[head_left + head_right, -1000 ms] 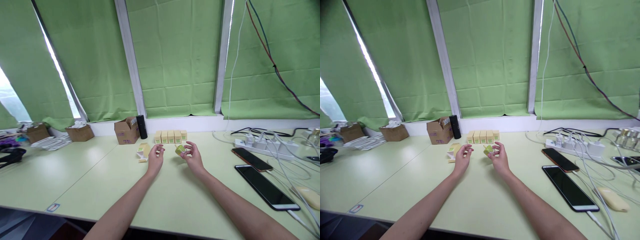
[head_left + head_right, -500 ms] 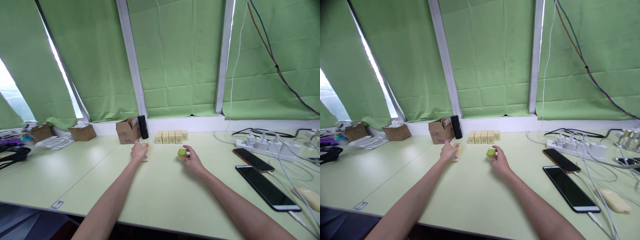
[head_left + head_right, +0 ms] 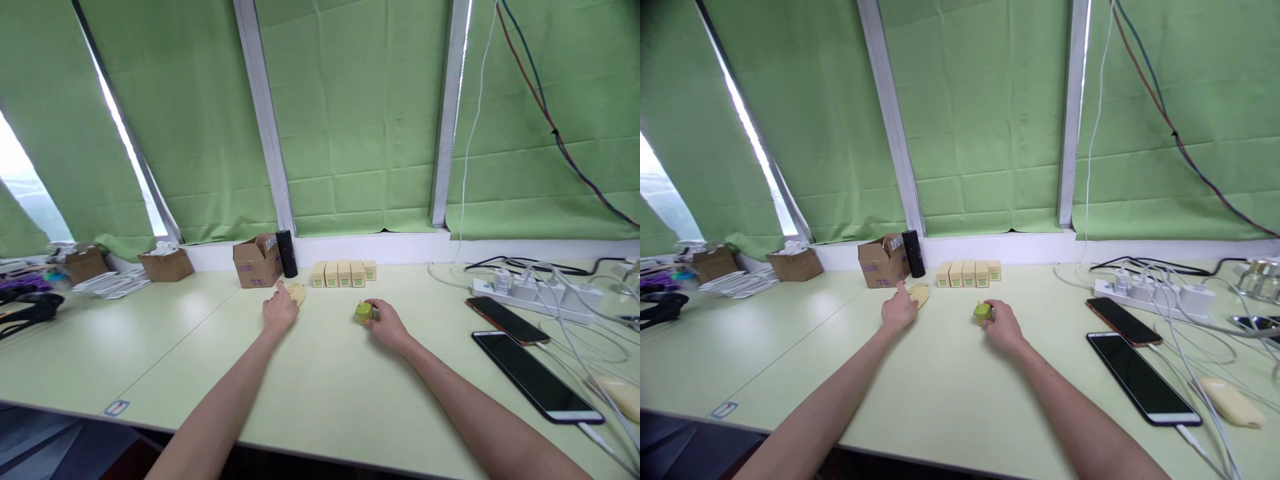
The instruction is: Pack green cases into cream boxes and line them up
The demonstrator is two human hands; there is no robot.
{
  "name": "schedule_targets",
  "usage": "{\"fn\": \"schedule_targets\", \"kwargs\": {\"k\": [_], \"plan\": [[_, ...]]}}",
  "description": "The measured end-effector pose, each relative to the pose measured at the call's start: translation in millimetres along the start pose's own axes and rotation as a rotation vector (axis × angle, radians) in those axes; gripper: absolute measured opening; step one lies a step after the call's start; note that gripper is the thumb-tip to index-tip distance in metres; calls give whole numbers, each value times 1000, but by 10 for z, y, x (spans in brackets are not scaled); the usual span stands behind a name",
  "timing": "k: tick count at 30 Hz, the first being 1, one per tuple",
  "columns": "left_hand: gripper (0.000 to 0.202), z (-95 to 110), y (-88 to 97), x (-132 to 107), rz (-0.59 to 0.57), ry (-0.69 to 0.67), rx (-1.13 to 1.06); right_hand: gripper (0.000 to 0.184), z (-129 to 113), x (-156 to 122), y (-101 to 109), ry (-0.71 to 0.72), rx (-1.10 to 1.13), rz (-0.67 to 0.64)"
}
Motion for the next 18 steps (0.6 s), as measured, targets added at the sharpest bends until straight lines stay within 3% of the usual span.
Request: {"fn": "schedule_targets", "kwargs": {"k": [5,8,10,14,18], "plan": [[57,174,143,-211,206,-110,16,54,-49,-19,27,12,-82,-7],[52,339,250,-361,355,-198,-33,61,-203,-52,60,48,-97,28],[49,454,308,-458,472,-279,-84,52,-374,-89,81,126,-78,77],[44,673,400,-669,777,-502,-201,34,-724,-189,63,212,13,121],[51,871,464,-894,975,-729,-272,49,-878,-252,-5,173,164,143]]}}
Point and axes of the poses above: each hand's wrist, its own x-axis towards the middle knuckle, its own y-axis out of the back of the hand, z = x × y, the point moved 2 cm from there along x, towards the middle knuckle, and after that the axes turned 12 degrees about x, right-handed, at the moved point
